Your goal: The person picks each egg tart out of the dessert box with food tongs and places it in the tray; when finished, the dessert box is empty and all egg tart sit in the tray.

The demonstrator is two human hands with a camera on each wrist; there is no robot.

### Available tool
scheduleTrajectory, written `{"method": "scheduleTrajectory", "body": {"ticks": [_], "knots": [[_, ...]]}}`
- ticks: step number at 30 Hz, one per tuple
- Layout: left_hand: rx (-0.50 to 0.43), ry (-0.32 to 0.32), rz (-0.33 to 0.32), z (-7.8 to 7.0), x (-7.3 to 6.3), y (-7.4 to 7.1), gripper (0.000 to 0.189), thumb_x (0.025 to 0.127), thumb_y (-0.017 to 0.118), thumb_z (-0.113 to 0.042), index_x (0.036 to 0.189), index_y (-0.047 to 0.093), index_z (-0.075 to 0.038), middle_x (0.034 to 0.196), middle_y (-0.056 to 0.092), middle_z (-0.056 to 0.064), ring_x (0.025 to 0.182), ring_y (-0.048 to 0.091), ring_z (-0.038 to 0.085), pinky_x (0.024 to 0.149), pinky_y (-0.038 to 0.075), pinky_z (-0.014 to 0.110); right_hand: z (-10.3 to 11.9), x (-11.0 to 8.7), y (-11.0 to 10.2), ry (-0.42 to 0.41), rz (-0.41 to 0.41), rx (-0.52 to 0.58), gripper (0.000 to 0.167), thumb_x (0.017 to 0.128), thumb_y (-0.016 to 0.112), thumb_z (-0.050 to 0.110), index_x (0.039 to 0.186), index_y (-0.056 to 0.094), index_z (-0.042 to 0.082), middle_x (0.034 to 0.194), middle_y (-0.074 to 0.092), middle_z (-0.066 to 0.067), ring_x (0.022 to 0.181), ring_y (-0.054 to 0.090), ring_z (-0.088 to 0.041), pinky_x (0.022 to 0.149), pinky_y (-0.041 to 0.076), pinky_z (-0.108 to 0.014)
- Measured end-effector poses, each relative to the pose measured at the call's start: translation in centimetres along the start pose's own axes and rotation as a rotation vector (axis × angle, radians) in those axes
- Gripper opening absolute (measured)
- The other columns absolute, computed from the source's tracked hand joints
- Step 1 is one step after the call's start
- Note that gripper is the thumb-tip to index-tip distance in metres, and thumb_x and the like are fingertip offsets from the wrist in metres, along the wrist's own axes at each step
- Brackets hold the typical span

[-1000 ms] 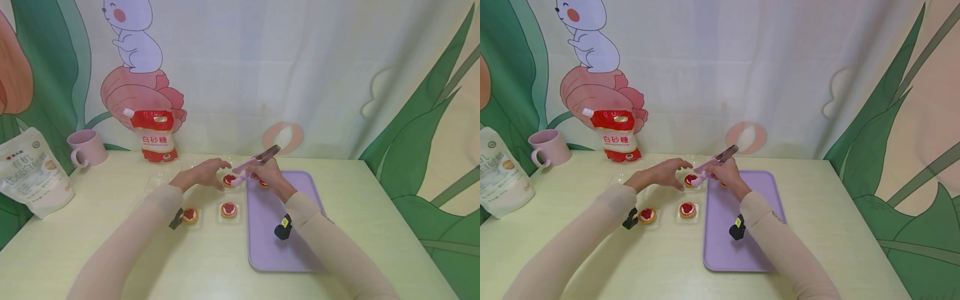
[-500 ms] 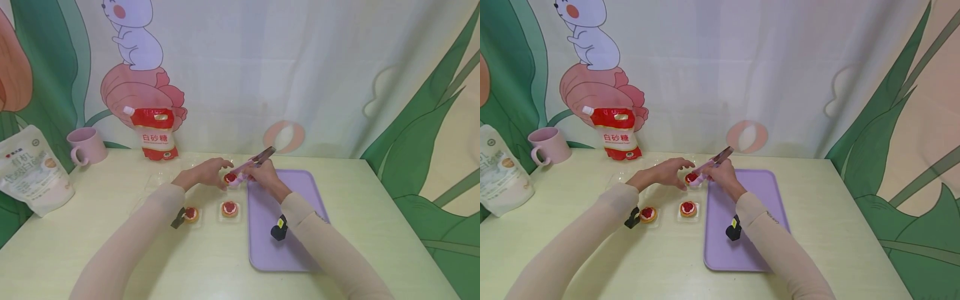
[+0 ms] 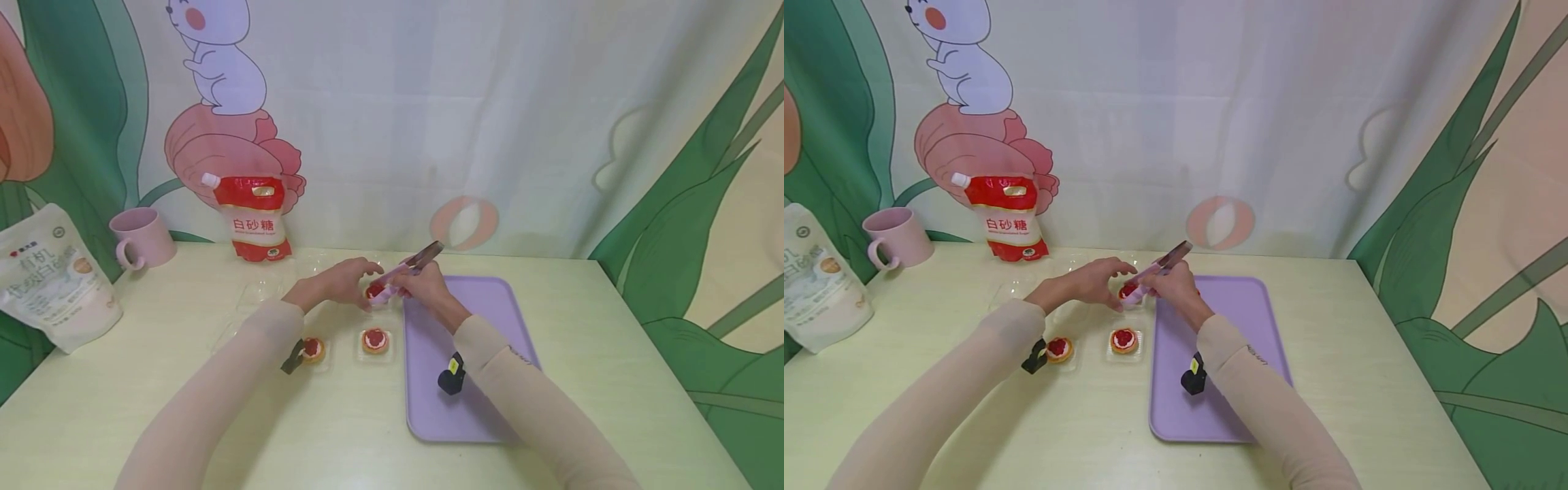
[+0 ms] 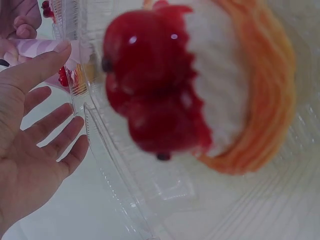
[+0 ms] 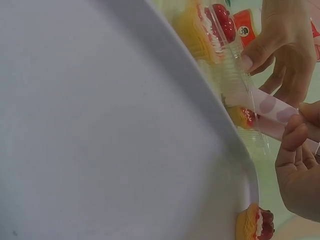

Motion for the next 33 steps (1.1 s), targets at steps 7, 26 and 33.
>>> {"method": "scheduleTrajectory", "body": {"ticks": [7,26,33], "knots": [[0.007,-0.010,0.002,-0.1,0.0,0.0,0.074,0.081,0.083,-0.018,0.146,0.048,-0.012,0.141,0.055,0.016,0.131,0.051,0.033,0.111,0.042,0.050,0.3,-0.3,0.0,-0.007,-0.009,-0.007,0.035,0.085,0.073,0.001,0.114,0.055,-0.006,0.066,0.064,0.002,0.052,0.058,-0.007,0.053,0.049,-0.019],[0.016,-0.016,-0.002,-0.3,-0.3,0.0,0.074,0.083,0.082,-0.018,0.147,0.047,-0.010,0.142,0.055,0.016,0.133,0.049,0.035,0.113,0.040,0.052,0.5,-0.7,-0.7,-0.025,-0.043,-0.057,0.028,0.084,0.077,0.004,0.104,0.061,-0.003,0.078,0.071,-0.010,0.056,0.062,-0.010,0.058,0.056,-0.024],[0.029,-0.010,-0.011,-0.3,-0.5,-0.1,0.077,0.081,0.084,-0.018,0.148,0.046,-0.010,0.143,0.054,0.016,0.133,0.048,0.035,0.114,0.039,0.053,1.6,-0.9,-2.1,-0.039,-0.059,-0.053,0.024,0.084,0.077,0.004,0.101,0.062,-0.003,0.069,0.068,-0.002,0.054,0.062,-0.009,0.061,0.059,-0.029]]}}
Point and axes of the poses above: each hand's wrist, its own x-axis towards the middle knuckle, its own y-axis out of the palm, z = x × y, the point moved 6 cm from there along x, towards the middle knuckle
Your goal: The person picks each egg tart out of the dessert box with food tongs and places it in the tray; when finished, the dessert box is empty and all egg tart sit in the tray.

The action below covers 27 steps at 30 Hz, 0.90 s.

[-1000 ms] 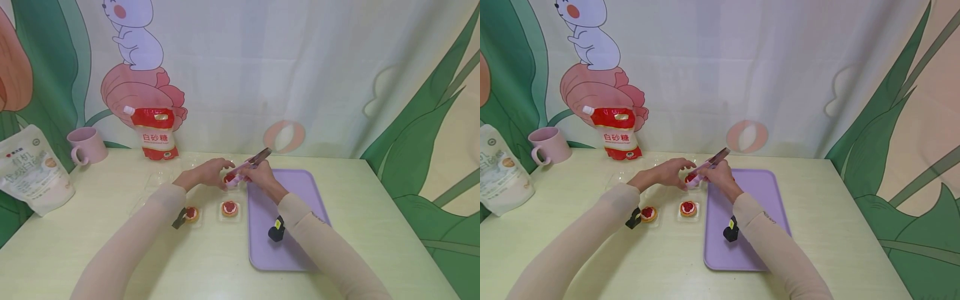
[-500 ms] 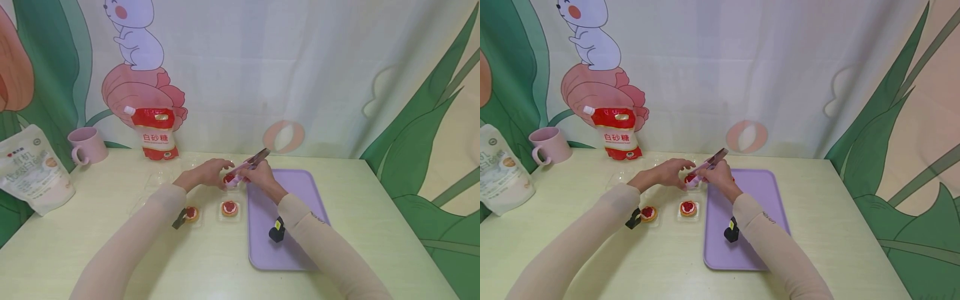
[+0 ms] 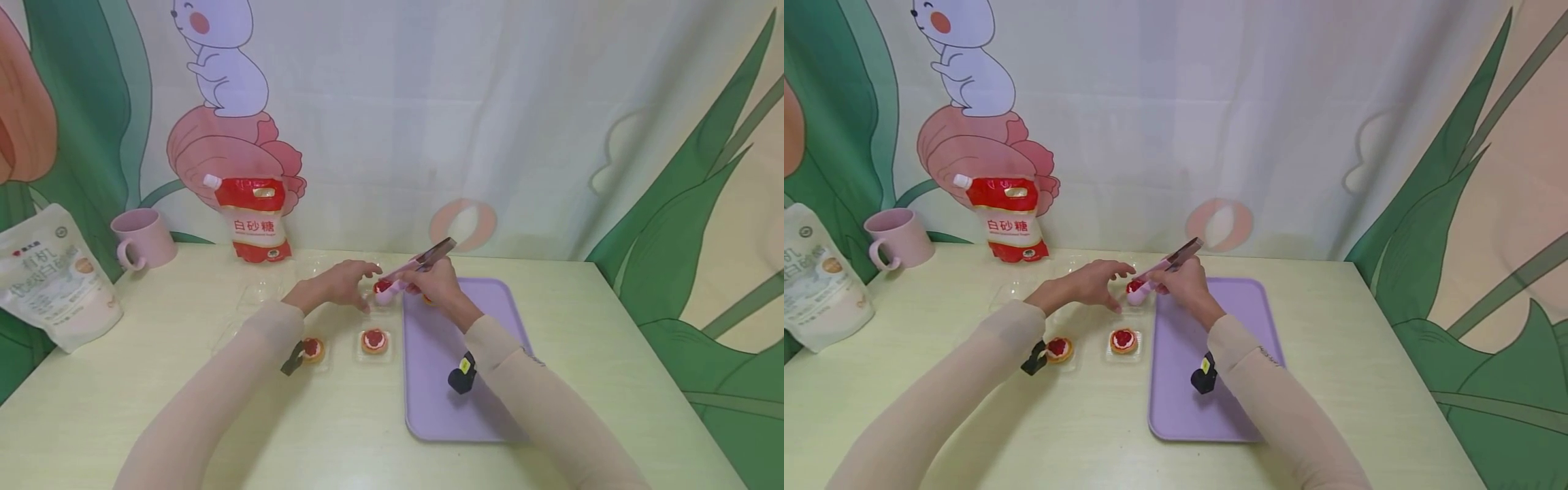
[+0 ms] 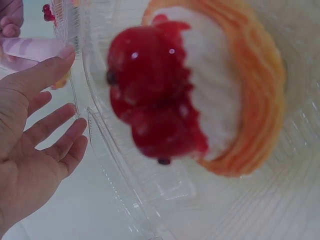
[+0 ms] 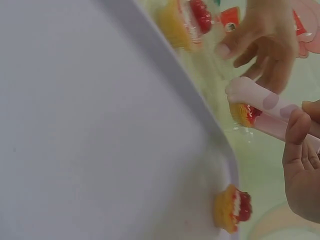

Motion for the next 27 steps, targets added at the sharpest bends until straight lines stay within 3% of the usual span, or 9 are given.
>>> {"method": "scheduleTrajectory", "body": {"ticks": [10,18,27], "knots": [[-0.016,-0.017,0.002,0.2,-0.1,-0.1,0.077,0.082,0.083,-0.017,0.148,0.044,-0.010,0.144,0.053,0.016,0.136,0.045,0.036,0.115,0.037,0.054,1.5,-0.4,-3.8,-0.032,-0.020,0.071,0.026,0.086,0.075,0.003,0.106,0.060,-0.005,0.072,0.068,0.001,0.056,0.063,-0.008,0.058,0.057,-0.021],[-0.013,-0.008,-0.009,0.3,-0.1,-0.2,0.077,0.082,0.083,-0.014,0.148,0.045,-0.009,0.145,0.054,0.017,0.136,0.046,0.036,0.116,0.036,0.053,2.2,-0.8,-6.9,-0.106,-0.037,0.055,0.030,0.087,0.075,0.005,0.110,0.057,-0.006,0.077,0.068,0.003,0.059,0.066,-0.009,0.062,0.059,-0.022],[-0.016,-0.042,-0.003,0.4,-0.5,-0.4,0.077,0.083,0.081,-0.013,0.150,0.043,-0.011,0.146,0.052,0.017,0.137,0.045,0.036,0.115,0.037,0.054,1.8,-1.2,-9.5,-0.101,-0.059,0.024,0.028,0.089,0.073,0.008,0.110,0.058,-0.004,0.082,0.068,0.001,0.063,0.066,-0.009,0.066,0.060,-0.022]]}}
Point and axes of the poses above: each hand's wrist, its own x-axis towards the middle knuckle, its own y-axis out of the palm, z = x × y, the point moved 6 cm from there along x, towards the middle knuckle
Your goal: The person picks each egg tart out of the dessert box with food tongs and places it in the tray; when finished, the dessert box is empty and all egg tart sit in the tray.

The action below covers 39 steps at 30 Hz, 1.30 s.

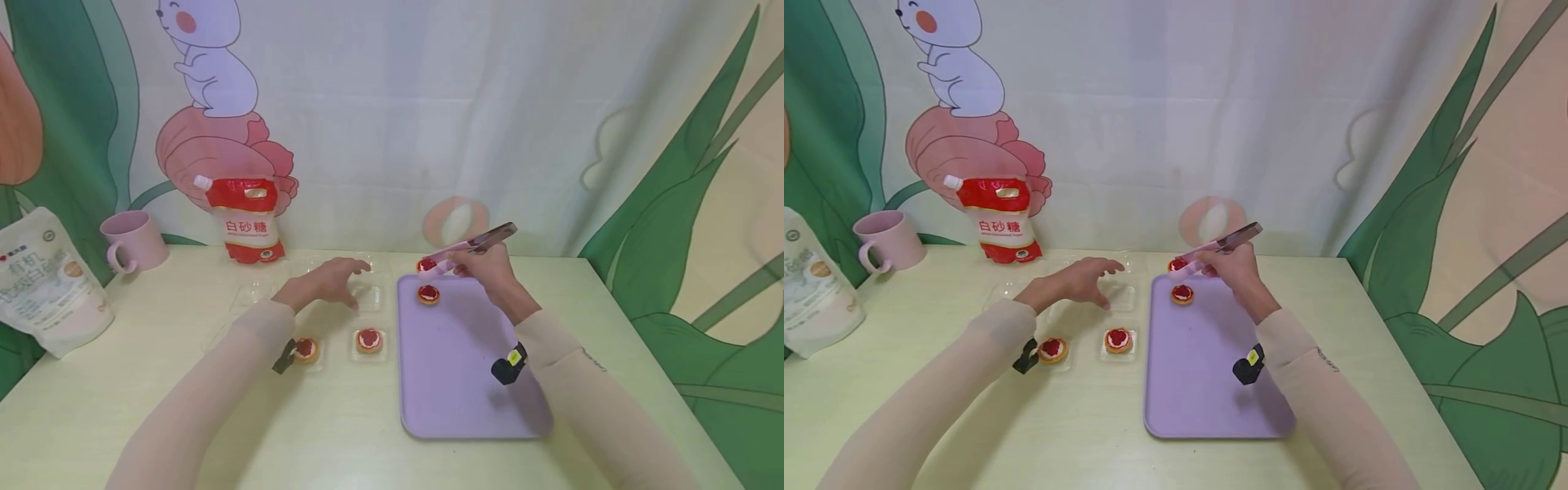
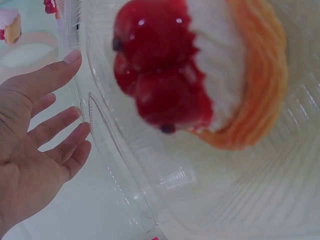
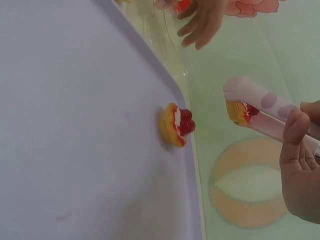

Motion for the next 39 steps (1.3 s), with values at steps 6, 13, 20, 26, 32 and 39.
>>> {"method": "scheduleTrajectory", "body": {"ticks": [6,13,20,26,32,39], "knots": [[0.023,0.024,-0.005,0.1,0.0,0.0,0.077,0.081,0.083,-0.014,0.148,0.044,-0.009,0.144,0.053,0.019,0.135,0.047,0.037,0.115,0.037,0.054,-0.5,-0.3,-1.8,0.041,-0.049,-0.009,0.034,0.088,0.075,0.009,0.115,0.056,-0.003,0.081,0.068,0.005,0.062,0.066,-0.007,0.065,0.060,-0.021],[0.037,0.047,-0.016,0.3,0.1,0.0,0.079,0.079,0.084,-0.014,0.147,0.045,-0.008,0.142,0.053,0.021,0.132,0.049,0.038,0.113,0.039,0.052,-1.7,-0.6,-4.1,0.100,-0.104,-0.019,0.034,0.089,0.073,0.008,0.115,0.057,-0.006,0.074,0.067,0.010,0.062,0.066,-0.003,0.063,0.059,-0.020],[0.023,0.029,-0.009,0.4,-0.2,0.1,0.079,0.080,0.084,-0.015,0.148,0.045,-0.009,0.142,0.053,0.021,0.131,0.049,0.038,0.112,0.040,0.052,-3.6,-0.8,-5.9,0.168,-0.139,-0.093,0.035,0.090,0.072,0.009,0.117,0.057,-0.005,0.076,0.066,0.007,0.063,0.066,-0.003,0.065,0.059,-0.020],[0.009,0.017,-0.003,0.4,-0.3,0.1,0.079,0.080,0.084,-0.014,0.148,0.044,-0.010,0.143,0.053,0.020,0.132,0.048,0.038,0.113,0.040,0.053,-5.1,-0.8,-6.4,0.237,-0.156,-0.151,0.030,0.091,0.071,0.011,0.113,0.057,-0.002,0.087,0.068,-0.003,0.064,0.065,-0.005,0.066,0.059,-0.020],[0.009,0.010,0.000,0.3,-0.4,0.1,0.078,0.081,0.083,-0.016,0.148,0.044,-0.010,0.144,0.053,0.019,0.134,0.047,0.038,0.114,0.039,0.054,-6.0,-0.8,-6.4,0.251,-0.153,-0.164,0.027,0.091,0.070,0.012,0.111,0.056,-0.001,0.095,0.066,-0.008,0.066,0.064,-0.004,0.065,0.057,-0.018],[0.003,0.002,0.004,0.2,-0.5,0.1,0.079,0.081,0.083,-0.016,0.149,0.044,-0.010,0.145,0.052,0.019,0.135,0.047,0.037,0.114,0.038,0.053,-6.2,-0.9,-6.4,0.244,-0.151,-0.176,0.027,0.091,0.071,0.013,0.109,0.057,-0.001,0.090,0.066,-0.005,0.064,0.064,-0.004,0.064,0.057,-0.018]]}}
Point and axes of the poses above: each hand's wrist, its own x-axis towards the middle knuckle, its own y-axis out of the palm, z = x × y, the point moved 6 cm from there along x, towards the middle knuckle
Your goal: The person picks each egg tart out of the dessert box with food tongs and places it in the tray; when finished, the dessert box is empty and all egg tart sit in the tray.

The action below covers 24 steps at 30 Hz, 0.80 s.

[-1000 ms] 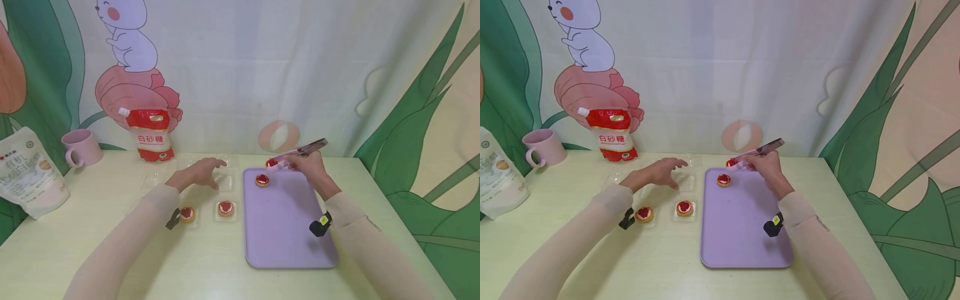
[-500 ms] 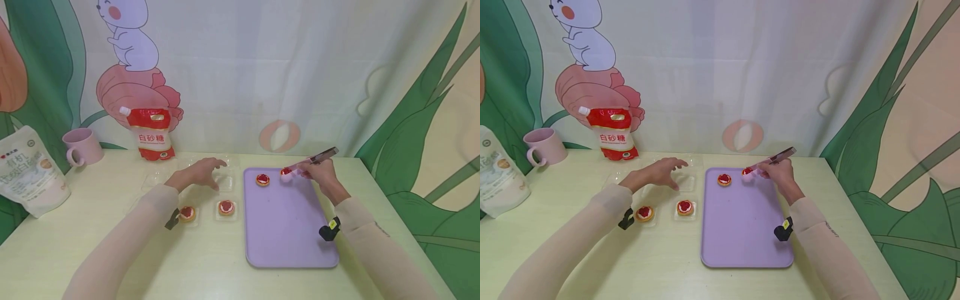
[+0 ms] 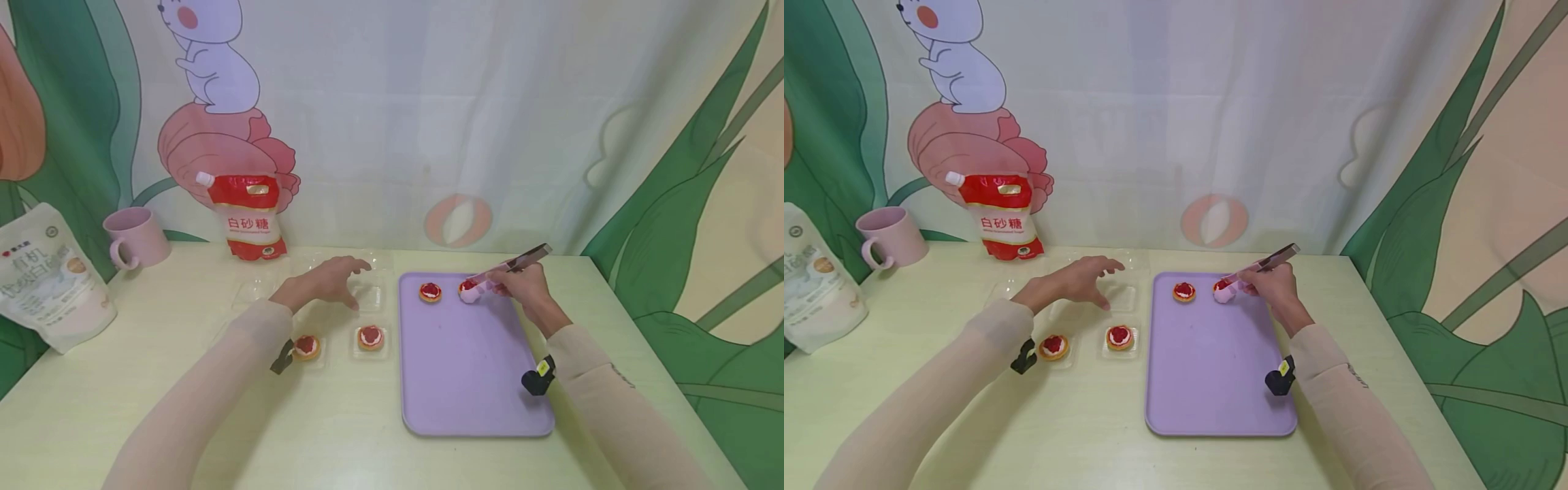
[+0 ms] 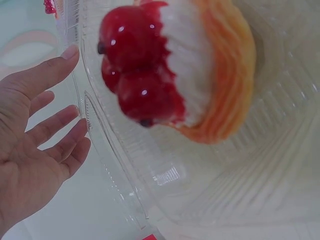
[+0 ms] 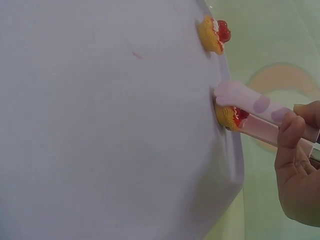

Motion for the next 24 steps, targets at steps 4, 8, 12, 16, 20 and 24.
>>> {"method": "scheduleTrajectory", "body": {"ticks": [4,8,12,16,20,24], "knots": [[0.002,-0.001,-0.001,0.1,0.0,0.0,0.079,0.082,0.083,-0.016,0.149,0.043,-0.011,0.145,0.052,0.018,0.135,0.046,0.037,0.114,0.039,0.054,0.1,0.0,0.1,0.003,0.006,0.010,0.027,0.091,0.071,0.012,0.110,0.057,-0.002,0.090,0.066,-0.005,0.064,0.064,-0.005,0.064,0.057,-0.018],[0.008,0.004,-0.002,0.2,0.1,0.1,0.079,0.081,0.083,-0.017,0.149,0.043,-0.011,0.145,0.052,0.018,0.135,0.047,0.037,0.114,0.038,0.053,0.2,0.0,0.2,0.006,0.011,0.031,0.027,0.091,0.071,0.010,0.110,0.055,-0.001,0.087,0.066,-0.004,0.063,0.064,-0.005,0.064,0.058,-0.020],[0.006,0.007,0.002,0.2,0.2,0.2,0.079,0.081,0.083,-0.017,0.149,0.044,-0.011,0.145,0.052,0.018,0.135,0.046,0.037,0.115,0.038,0.053,0.5,-0.3,0.1,-0.006,0.017,0.047,0.028,0.090,0.071,0.008,0.110,0.054,-0.002,0.082,0.066,0.000,0.062,0.064,-0.004,0.062,0.058,-0.019],[0.000,0.011,0.006,0.3,0.2,0.2,0.079,0.082,0.083,-0.017,0.149,0.043,-0.011,0.146,0.051,0.019,0.136,0.046,0.037,0.114,0.038,0.053,0.9,-0.4,-0.2,-0.026,0.018,0.055,0.027,0.088,0.071,0.006,0.108,0.054,-0.001,0.076,0.066,0.005,0.061,0.064,-0.004,0.063,0.059,-0.021],[-0.004,0.009,0.006,0.4,0.1,0.2,0.079,0.082,0.083,-0.017,0.149,0.043,-0.010,0.146,0.051,0.019,0.136,0.046,0.037,0.114,0.038,0.053,1.3,-0.4,-0.5,-0.045,0.022,0.075,0.027,0.088,0.071,0.006,0.108,0.055,-0.002,0.074,0.065,0.007,0.061,0.064,-0.004,0.066,0.060,-0.024],[-0.003,0.006,0.002,0.3,-0.1,-0.1,0.079,0.081,0.083,-0.017,0.149,0.043,-0.010,0.146,0.050,0.020,0.135,0.046,0.038,0.114,0.039,0.054,1.7,-0.6,-0.6,-0.059,0.030,0.091,0.030,0.088,0.071,0.007,0.112,0.056,-0.004,0.074,0.066,0.008,0.062,0.064,-0.004,0.066,0.059,-0.022]]}}
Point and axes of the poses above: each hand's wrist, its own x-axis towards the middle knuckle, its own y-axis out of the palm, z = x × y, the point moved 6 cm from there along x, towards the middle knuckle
